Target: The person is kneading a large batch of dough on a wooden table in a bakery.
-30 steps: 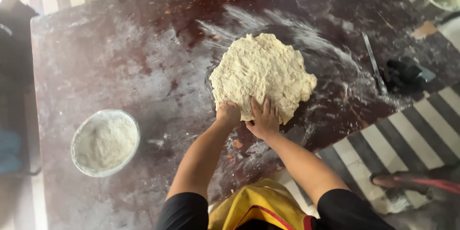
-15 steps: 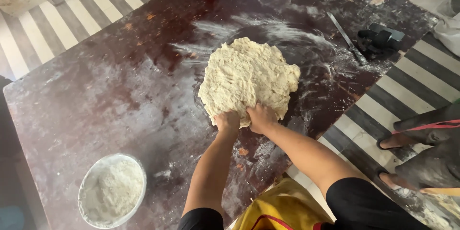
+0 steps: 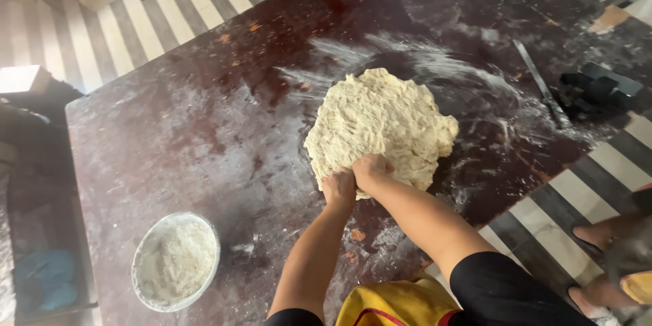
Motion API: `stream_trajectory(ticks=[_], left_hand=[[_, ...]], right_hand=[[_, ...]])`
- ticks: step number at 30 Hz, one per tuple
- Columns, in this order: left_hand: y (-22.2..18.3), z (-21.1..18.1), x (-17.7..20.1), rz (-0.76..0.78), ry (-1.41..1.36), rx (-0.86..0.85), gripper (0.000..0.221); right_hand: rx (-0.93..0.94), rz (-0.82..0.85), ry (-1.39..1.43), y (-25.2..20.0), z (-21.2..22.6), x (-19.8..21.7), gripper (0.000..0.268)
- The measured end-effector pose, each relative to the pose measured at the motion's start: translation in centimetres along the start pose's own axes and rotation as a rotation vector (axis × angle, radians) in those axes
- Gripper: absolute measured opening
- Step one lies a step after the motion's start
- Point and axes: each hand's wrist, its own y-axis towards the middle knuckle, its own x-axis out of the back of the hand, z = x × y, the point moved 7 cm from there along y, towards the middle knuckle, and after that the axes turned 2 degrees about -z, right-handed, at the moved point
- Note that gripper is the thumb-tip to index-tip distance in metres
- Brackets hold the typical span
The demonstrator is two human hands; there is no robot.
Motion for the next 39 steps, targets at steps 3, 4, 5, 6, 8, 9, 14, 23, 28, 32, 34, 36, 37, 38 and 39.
stream_trajectory(ticks=[3,4,5,6,8,9,14,23,28,32,34,36,37,38,39], left_hand=[[0.2,0.3,-1.1,-0.044,0.024,0.057,0.013],[0.3,0.4,-0.4,-0.042,0.027,0.065,0.013],[0.0,0.4,0.0,-0.037,0.021,0.086,0.015],[-0.3,0.3,0.5,-0.031,0.015,0.108,0.017],[-0.5,0.2,0.4,-0.025,-0.001,0.129,0.020],[-0.4,0.1,0.6,-0.032,-0.016,0.147,0.023],[0.8,0.6,-4.0,-0.144,0.053,0.171,0.024],[-4.1,-0.6,-2.8,-0.234,0.287,-0.051,0.056],[-5.5,-1.6,0.6,-0.053,0.325,-0.143,0.060],[-5.8,-0.5,2.7,0.092,-0.048,0.020,0.065],[-5.7,-0.2,3.0,0.089,-0.180,0.094,0.066],[-6.0,-2.0,5.6,-0.052,0.016,-0.066,0.075],[-5.3,-1.9,3.2,-0.037,0.014,-0.064,0.075],[-4.6,-2.5,1.4,-0.136,0.064,-0.167,0.074],[-4.4,-3.1,-0.6,-0.229,0.111,-0.269,0.073]], right_hand=[[-0.023,0.050,-0.053,2.7,0.8,-2.6,0.018],[-0.014,0.051,-0.052,2.9,0.9,-2.2,0.018],[0.012,0.065,-0.061,3.0,0.8,-2.2,0.018],[0.038,0.079,-0.069,2.9,0.8,-2.3,0.019],[0.054,0.075,-0.044,-0.5,0.4,0.7,0.019],[0.065,0.059,-0.017,-2.0,0.0,2.5,0.021],[0.060,-0.165,0.147,-2.4,-1.0,0.9,0.017],[0.164,-0.671,0.094,-9.8,-2.5,-5.4,0.060],[0.250,-0.509,0.326,-12.1,-3.4,-4.9,0.079],[0.194,-0.527,0.226,-11.1,-2.3,-5.6,0.080],[0.173,-0.509,0.174,-10.8,-2.0,-4.7,0.080],[0.181,-0.384,0.140,-10.5,-2.0,-3.7,0.083],[0.184,-0.370,0.142,-10.5,-2.0,-3.1,0.083],[0.187,-0.353,0.140,-10.4,-1.9,-2.6,0.077],[0.192,-0.331,0.138,-10.4,-1.8,-2.4,0.071]])
